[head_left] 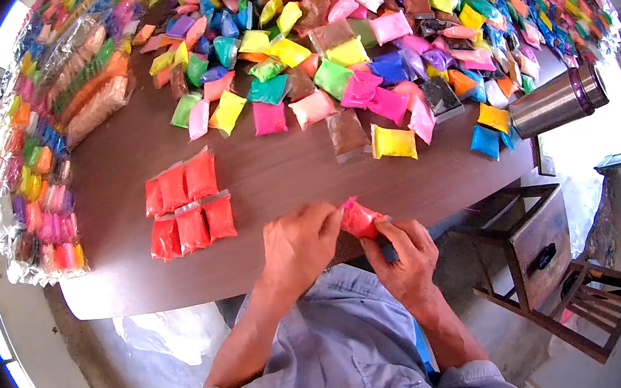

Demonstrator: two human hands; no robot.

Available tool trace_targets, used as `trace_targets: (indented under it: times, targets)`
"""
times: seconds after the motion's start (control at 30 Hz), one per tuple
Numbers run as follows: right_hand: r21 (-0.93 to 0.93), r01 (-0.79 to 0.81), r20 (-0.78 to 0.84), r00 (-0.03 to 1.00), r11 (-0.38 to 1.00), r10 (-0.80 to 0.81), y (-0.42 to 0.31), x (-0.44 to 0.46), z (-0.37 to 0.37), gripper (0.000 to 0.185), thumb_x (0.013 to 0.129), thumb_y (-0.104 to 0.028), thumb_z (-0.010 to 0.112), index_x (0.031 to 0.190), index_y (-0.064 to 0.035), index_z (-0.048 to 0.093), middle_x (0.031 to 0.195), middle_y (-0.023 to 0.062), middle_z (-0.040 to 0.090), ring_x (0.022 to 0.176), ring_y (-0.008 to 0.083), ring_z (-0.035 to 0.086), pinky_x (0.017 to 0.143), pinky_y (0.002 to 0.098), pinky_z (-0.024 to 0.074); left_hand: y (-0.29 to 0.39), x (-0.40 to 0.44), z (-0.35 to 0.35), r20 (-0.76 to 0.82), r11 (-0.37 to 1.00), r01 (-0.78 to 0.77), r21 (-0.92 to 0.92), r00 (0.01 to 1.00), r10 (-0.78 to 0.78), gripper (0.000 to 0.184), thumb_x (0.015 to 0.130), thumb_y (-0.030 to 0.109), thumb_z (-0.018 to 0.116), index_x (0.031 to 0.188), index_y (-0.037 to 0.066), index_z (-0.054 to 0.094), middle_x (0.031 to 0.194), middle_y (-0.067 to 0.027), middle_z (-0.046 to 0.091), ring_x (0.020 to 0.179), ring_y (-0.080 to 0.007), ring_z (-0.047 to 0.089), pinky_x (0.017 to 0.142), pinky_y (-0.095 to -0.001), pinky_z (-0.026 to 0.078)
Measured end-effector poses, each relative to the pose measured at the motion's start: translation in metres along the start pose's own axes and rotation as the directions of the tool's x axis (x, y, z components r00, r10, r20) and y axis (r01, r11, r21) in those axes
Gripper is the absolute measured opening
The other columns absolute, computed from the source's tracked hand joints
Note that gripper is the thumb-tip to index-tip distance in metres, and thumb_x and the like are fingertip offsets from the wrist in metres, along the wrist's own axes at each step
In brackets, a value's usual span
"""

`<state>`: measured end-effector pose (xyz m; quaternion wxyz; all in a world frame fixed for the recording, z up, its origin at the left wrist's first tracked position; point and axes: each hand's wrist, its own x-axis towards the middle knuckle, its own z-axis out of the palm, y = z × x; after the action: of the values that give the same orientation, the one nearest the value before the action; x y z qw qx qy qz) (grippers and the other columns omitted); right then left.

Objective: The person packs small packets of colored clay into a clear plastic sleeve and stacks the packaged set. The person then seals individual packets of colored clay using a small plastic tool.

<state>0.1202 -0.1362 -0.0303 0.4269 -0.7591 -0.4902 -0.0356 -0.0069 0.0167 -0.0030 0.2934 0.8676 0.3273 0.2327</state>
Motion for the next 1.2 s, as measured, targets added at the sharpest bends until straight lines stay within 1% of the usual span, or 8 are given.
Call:
trace_targets:
  times: [0.23, 0.33, 0.43, 0.77, 0.83, 0.93, 1.13, 1.2]
  targets:
    - [0.002, -0.005, 0.007, 1.0, 1.0, 0.005, -0.001, 0.001, 0.0, 0.035, 0.077, -0.008, 0.091, 0.109, -0.0046, 0.077, 0.099, 0.0124, 0.073, 0.086, 0.0309, 0.072, 0.075, 0.0403, 0.0584, -0.003, -0.001, -0.017, 0.035, 0.961, 0.056, -0.271, 0.998, -0.048, 0.01, 0.094, 0.009, 0.082, 0.092, 0.001, 0.076, 0.081, -0.0144, 0.073, 0.07, -0.0248, 0.07, 0.065, -0.0357, 0.055]
    - [0.0, 0.0, 0.024, 1.0, 1.0, 0.0, -0.001, 0.002, -0.001, 0.034, 0.079, -0.008, 0.09, 0.11, -0.0038, 0.077, 0.099, 0.0127, 0.072, 0.084, 0.0312, 0.072, 0.074, 0.0408, 0.0577, -0.003, -0.01, -0.016, 0.104, 0.955, 0.086, -0.285, 0.993, -0.059, 0.011, 0.092, 0.011, 0.082, 0.093, 0.003, 0.075, 0.085, -0.0151, 0.074, 0.071, -0.0326, 0.073, 0.065, -0.0412, 0.057]
    - [0.008, -0.003, 0.051, 0.999, 1.0, 0.002, -0.002, 0.003, -0.003, 0.033, 0.081, -0.008, 0.089, 0.111, -0.0028, 0.077, 0.098, 0.0132, 0.071, 0.083, 0.0312, 0.071, 0.073, 0.0411, 0.057, -0.007, -0.008, -0.011, 0.097, 0.95, 0.111, -0.292, 0.992, -0.086, 0.009, 0.093, 0.009, 0.083, 0.096, 0.001, 0.078, 0.084, -0.0147, 0.075, 0.075, -0.0272, 0.074, 0.068, -0.0357, 0.057]
    - [0.021, -0.007, 0.044, 0.999, 1.0, 0.007, -0.004, 0.002, -0.001, 0.031, 0.083, -0.008, 0.088, 0.112, -0.0009, 0.077, 0.095, 0.0141, 0.07, 0.081, 0.0315, 0.07, 0.071, 0.0406, 0.0566, -0.015, 0.01, -0.007, 0.026, 0.96, 0.027, -0.279, 0.999, -0.02, 0.009, 0.093, 0.008, 0.082, 0.096, 0.001, 0.078, 0.087, -0.0151, 0.075, 0.076, -0.0293, 0.074, 0.068, -0.0371, 0.057]
    - [0.02, -0.02, 0.054, 0.998, 1.0, 0.018, -0.004, 0.002, -0.002, 0.03, 0.083, -0.007, 0.087, 0.111, -0.0005, 0.077, 0.095, 0.0144, 0.071, 0.081, 0.0314, 0.07, 0.072, 0.0407, 0.0567, -0.018, -0.001, -0.011, 0.052, 0.945, 0.029, -0.326, 0.999, -0.013, 0.01, 0.094, 0.012, 0.08, 0.094, 0.003, 0.076, 0.088, -0.0156, 0.075, 0.077, -0.0357, 0.073, 0.066, -0.0425, 0.057]
    - [0.017, -0.019, 0.064, 0.998, 1.0, 0.018, -0.004, 0.003, -0.002, 0.03, 0.084, -0.007, 0.087, 0.112, -0.0001, 0.077, 0.095, 0.0144, 0.071, 0.081, 0.0315, 0.07, 0.071, 0.0403, 0.0564, -0.015, -0.013, -0.015, 0.102, 0.944, 0.102, -0.314, 0.992, -0.074, 0.009, 0.093, 0.008, 0.082, 0.095, 0.001, 0.078, 0.088, -0.0155, 0.076, 0.076, -0.0282, 0.075, 0.069, -0.0374, 0.057]
    - [0.043, -0.063, 0.063, 0.996, 0.997, 0.06, 0.0, 0.002, 0.0, 0.032, 0.083, -0.004, 0.087, 0.113, -0.0001, 0.077, 0.095, 0.0147, 0.071, 0.081, 0.0318, 0.07, 0.07, 0.0396, 0.0566, -0.009, 0.005, 0.004, 0.016, 0.985, 0.048, -0.168, 0.999, -0.046, 0.01, 0.093, 0.009, 0.082, 0.098, 0.001, 0.078, 0.09, -0.0169, 0.077, 0.079, -0.0305, 0.076, 0.07, -0.0376, 0.058]
    - [0.038, -0.061, 0.065, 0.996, 0.997, 0.059, -0.001, 0.003, 0.0, 0.032, 0.083, -0.004, 0.087, 0.114, -0.0003, 0.077, 0.095, 0.0149, 0.071, 0.081, 0.0319, 0.07, 0.07, 0.0397, 0.0568, -0.011, 0.012, 0.005, 0.009, 0.976, 0.063, -0.207, 0.998, -0.062, 0.01, 0.093, 0.009, 0.082, 0.099, 0.002, 0.078, 0.09, -0.0168, 0.077, 0.079, -0.0309, 0.076, 0.07, -0.0372, 0.058]
